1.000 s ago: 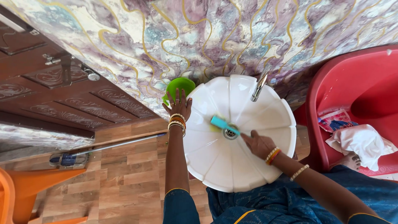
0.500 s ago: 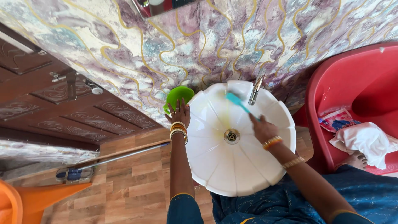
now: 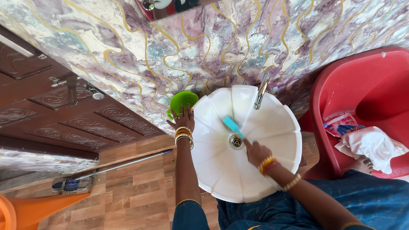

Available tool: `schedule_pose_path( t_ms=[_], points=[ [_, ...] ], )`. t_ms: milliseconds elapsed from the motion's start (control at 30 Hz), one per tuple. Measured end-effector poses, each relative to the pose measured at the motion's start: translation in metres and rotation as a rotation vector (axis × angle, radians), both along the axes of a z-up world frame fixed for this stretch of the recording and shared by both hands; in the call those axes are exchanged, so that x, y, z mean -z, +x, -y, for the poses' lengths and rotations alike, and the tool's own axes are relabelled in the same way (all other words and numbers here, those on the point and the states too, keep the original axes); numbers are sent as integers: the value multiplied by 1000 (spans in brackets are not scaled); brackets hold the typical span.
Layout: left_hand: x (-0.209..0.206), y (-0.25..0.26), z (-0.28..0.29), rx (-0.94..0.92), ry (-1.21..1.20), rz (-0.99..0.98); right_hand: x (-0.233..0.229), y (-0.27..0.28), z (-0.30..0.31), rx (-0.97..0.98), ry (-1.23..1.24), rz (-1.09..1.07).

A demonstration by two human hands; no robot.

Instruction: The person scrubs the interior of a white pedestal sink using a blue brush. They repeatedly dip the brush into a green cup to wet it and continue scrubbing the basin and drain area.

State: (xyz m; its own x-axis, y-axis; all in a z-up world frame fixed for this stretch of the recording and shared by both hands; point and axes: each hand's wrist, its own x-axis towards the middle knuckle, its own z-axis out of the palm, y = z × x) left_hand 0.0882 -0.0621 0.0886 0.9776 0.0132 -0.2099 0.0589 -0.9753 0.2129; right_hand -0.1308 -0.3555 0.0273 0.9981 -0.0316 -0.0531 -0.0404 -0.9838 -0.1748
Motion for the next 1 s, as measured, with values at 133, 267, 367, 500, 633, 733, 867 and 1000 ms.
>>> schedule_pose_path(
  t_ms=[133,267,367,500,633,733,867,1000],
  points=[
    [-2,1,-1,-7,-5,-1,-30,-46,38,159,-98,-134],
    [-3,-1,2,-21,-18,0,-89,-73,70,241,-57,-261],
    [-7,1,1,-24,-4,-8,-127,-70,70,127,-155,-279],
    [-2,-4,1,-14,-9,24,-149,-31,80,118,-193,-169],
    [-3,-1,-1,-14,-9,34,-155,-22,89,-79,-236,-201],
    [-1,1,0,-19,3,28,-171,-50,108,-164,-354,-502],
    [0,-2,-1,-10,13,32,-200,-83,123,-182,-395,-530],
    [-3,0,1,-30,-15,-2,-187,-87,53,-275,-269,-670]
  ],
)
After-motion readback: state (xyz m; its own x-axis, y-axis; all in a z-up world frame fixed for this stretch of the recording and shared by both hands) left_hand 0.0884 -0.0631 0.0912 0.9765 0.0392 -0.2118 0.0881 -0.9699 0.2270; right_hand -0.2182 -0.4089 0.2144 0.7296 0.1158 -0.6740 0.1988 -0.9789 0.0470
